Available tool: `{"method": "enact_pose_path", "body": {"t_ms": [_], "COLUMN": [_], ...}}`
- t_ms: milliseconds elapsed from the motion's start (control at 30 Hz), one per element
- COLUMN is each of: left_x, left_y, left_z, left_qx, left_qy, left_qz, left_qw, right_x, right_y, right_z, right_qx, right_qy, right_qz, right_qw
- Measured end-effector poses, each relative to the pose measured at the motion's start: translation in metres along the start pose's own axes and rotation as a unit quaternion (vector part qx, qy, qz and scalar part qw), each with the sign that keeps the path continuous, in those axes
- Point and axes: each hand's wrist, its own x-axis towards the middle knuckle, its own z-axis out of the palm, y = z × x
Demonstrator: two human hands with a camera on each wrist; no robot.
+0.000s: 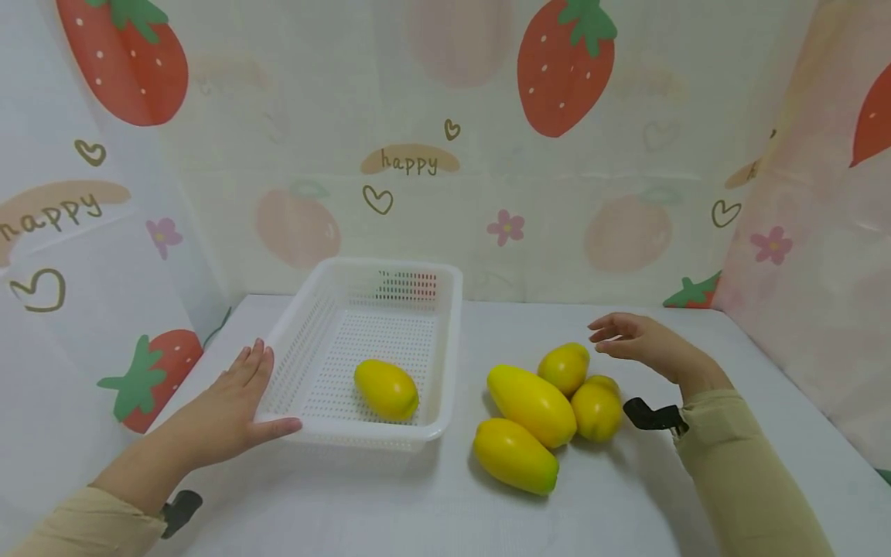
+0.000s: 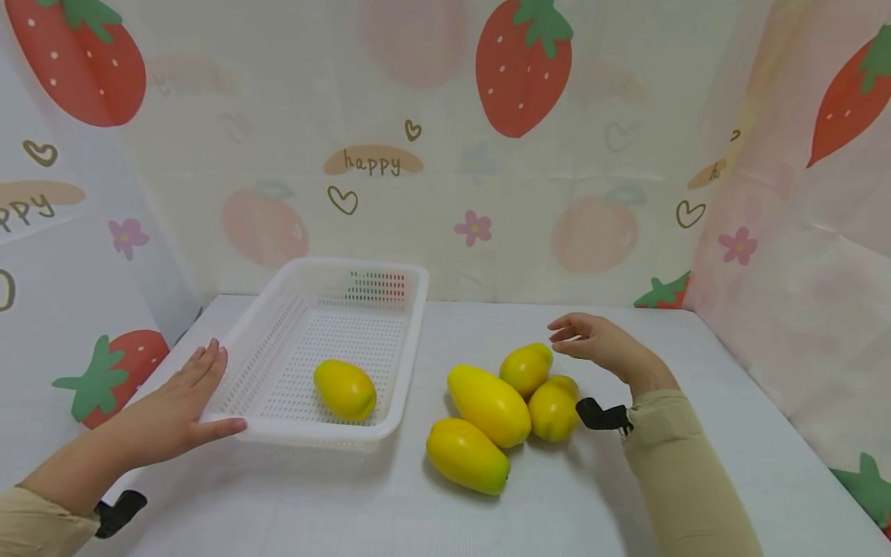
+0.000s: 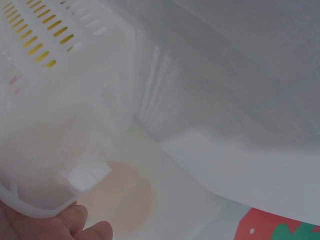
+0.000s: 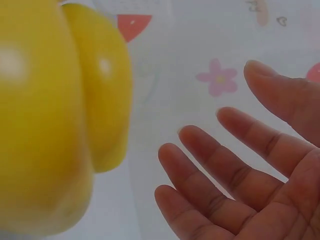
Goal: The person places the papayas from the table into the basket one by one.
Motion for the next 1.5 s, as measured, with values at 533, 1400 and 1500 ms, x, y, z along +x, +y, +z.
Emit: {"method": "enact_pose_path", "body": {"t_ms": [533, 1400, 1500], "left_x": [0.000, 0.001, 0.001], "left_y": [-0.001, 0.000, 0.000], "left_z": [0.001, 0.001, 0.000], "left_qx": [-0.001, -0.001, -0.003], "left_qy": [0.007, 0.005, 0.002], "left_qz": [0.005, 0.003, 0.001], "left_qw": [1.0000, 1.0000, 1.0000], "right_x": [-0.010, -0.037, -0.043], "right_y": [0.034, 0.056, 0.059], "right_z": [0.014, 0.015, 0.014], "right_qx": [0.018, 0.021, 0.028], "right_qy": [-0.022, -0.087, -0.095], "right_qz": [0.055, 0.065, 0.060], "right_qw": [0.9981, 0.9939, 0.9933]}}
